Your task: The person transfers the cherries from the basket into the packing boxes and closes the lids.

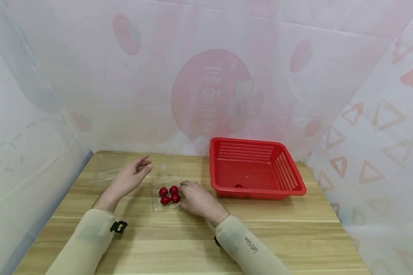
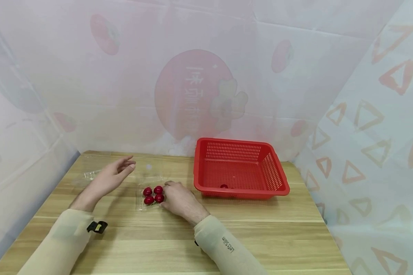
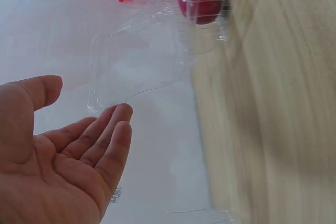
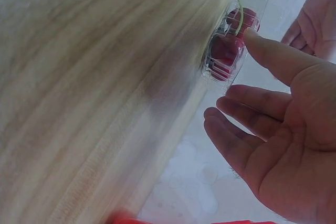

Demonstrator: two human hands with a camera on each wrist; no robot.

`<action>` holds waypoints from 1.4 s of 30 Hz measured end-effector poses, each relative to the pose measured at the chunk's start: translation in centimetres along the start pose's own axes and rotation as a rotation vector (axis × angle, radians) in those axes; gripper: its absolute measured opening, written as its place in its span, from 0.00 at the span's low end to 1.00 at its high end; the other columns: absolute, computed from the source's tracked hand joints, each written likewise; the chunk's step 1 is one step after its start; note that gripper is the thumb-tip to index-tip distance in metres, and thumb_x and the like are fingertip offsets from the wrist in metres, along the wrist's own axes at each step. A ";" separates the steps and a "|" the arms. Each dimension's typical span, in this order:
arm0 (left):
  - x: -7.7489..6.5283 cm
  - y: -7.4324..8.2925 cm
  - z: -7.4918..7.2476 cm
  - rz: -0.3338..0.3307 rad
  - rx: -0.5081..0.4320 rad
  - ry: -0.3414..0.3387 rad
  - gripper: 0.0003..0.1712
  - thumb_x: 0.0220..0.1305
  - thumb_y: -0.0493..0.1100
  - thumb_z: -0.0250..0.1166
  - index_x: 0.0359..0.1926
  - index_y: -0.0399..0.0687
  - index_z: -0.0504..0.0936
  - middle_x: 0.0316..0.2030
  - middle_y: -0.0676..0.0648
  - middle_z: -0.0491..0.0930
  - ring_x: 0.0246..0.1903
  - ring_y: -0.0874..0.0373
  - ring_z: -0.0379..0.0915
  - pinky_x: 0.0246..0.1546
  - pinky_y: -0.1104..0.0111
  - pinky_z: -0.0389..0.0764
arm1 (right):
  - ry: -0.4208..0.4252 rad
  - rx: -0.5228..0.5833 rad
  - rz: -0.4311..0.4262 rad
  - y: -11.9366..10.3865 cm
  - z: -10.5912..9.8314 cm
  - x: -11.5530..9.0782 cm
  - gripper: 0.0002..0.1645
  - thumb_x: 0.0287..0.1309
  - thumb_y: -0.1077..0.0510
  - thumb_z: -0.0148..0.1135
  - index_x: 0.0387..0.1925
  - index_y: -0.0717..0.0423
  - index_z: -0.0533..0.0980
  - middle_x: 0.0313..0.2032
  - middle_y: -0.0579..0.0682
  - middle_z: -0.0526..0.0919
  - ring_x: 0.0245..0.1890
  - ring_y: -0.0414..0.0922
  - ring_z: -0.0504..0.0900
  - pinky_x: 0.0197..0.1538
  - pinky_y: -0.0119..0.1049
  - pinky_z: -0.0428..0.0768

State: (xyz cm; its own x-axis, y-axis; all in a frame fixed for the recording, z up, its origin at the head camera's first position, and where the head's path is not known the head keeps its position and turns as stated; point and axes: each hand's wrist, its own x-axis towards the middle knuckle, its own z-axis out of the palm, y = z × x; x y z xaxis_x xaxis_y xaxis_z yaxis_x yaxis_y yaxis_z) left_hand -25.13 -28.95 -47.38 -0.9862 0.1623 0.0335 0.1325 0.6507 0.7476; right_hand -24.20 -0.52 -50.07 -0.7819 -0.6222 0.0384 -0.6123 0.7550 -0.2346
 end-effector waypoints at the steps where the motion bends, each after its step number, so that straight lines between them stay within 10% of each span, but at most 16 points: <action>1: -0.1 0.2 -0.1 0.004 0.002 0.007 0.42 0.98 0.59 0.52 0.93 0.34 0.60 0.83 0.27 0.75 0.80 0.26 0.77 0.80 0.31 0.82 | 0.000 -0.003 0.000 0.0 0.0 0.0 0.21 0.70 0.49 0.86 0.56 0.54 0.90 0.68 0.50 0.92 0.65 0.47 0.93 0.71 0.38 0.92; 29: -2.6 2.9 1.9 0.149 0.172 -0.036 0.32 0.95 0.60 0.59 0.79 0.40 0.83 0.75 0.35 0.86 0.75 0.31 0.84 0.76 0.30 0.85 | -0.027 0.059 0.028 0.6 -0.2 -0.5 0.23 0.75 0.50 0.83 0.63 0.56 0.89 0.61 0.49 0.93 0.61 0.46 0.92 0.68 0.38 0.92; 42: -3.3 2.9 3.9 0.211 0.329 -0.044 0.26 0.90 0.56 0.66 0.73 0.45 0.87 0.73 0.38 0.89 0.70 0.33 0.88 0.73 0.32 0.89 | -0.052 0.020 0.107 1.0 -0.4 -0.9 0.36 0.77 0.47 0.81 0.76 0.61 0.83 0.76 0.57 0.88 0.75 0.54 0.89 0.80 0.46 0.88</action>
State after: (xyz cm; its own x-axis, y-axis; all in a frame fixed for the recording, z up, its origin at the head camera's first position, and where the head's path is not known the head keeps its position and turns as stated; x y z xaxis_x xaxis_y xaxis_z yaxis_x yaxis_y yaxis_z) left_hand -21.12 -24.66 -47.92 -0.9296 0.3446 0.1304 0.3637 0.8016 0.4744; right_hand -24.15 0.88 -49.93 -0.8353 -0.5485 -0.0378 -0.5227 0.8137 -0.2543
